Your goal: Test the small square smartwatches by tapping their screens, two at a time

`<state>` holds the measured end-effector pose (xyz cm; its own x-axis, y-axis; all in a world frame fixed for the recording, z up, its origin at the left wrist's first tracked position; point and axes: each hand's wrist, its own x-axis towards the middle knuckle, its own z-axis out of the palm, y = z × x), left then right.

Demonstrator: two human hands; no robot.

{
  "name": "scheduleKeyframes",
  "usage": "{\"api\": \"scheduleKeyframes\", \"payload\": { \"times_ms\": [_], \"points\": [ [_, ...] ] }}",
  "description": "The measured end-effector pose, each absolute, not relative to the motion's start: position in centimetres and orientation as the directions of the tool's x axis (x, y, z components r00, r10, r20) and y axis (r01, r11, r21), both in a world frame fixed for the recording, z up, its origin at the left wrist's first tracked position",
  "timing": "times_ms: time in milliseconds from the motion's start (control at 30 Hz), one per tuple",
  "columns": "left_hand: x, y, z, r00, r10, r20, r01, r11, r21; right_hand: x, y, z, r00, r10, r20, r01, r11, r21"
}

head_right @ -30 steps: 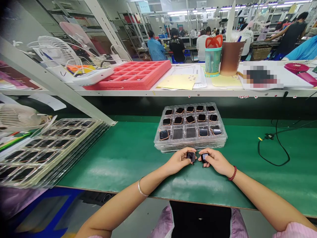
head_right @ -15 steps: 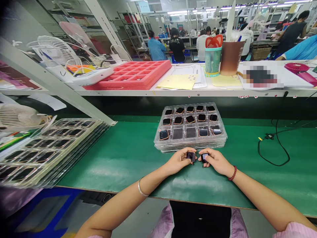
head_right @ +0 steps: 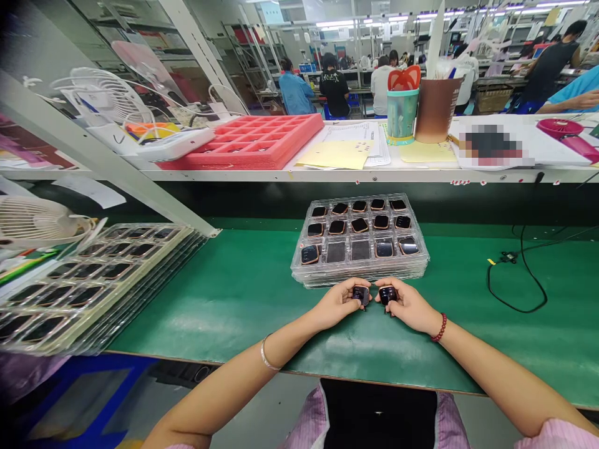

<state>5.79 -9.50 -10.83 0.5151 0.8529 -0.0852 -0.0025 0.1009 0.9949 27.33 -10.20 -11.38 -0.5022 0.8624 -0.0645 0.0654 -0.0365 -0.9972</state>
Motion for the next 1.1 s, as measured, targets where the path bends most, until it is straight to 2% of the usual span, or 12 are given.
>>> {"api": "scheduleKeyframes", "payload": {
  "times_ms": [200,400,900,1100],
  "points": [
    [5.78,-9.51,-10.72,0.509,0.855,-0.100,0.018,0.106,0.994,27.43,-9.99,-11.37,-0.499,0.863,-0.084,0.050,-0.068,-0.996],
    [5.82,-9.57,-10.57,0.504,0.857,-0.107,0.025,0.109,0.994,27.17,-10.35,-11.19,-0.524,0.851,-0.038,0.088,0.009,-0.996],
    [5.78,-9.45,-10.96,0.503,0.861,-0.082,0.034,0.075,0.997,27.40,-10.14,-11.40,-0.553,0.831,-0.066,0.057,-0.041,-0.998],
    [5.57,-9.24,-11.14,0.486,0.863,-0.135,0.067,0.118,0.991,27.56,-9.97,-11.46,-0.520,0.849,-0.092,0.003,-0.106,-0.994]
  ]
}}
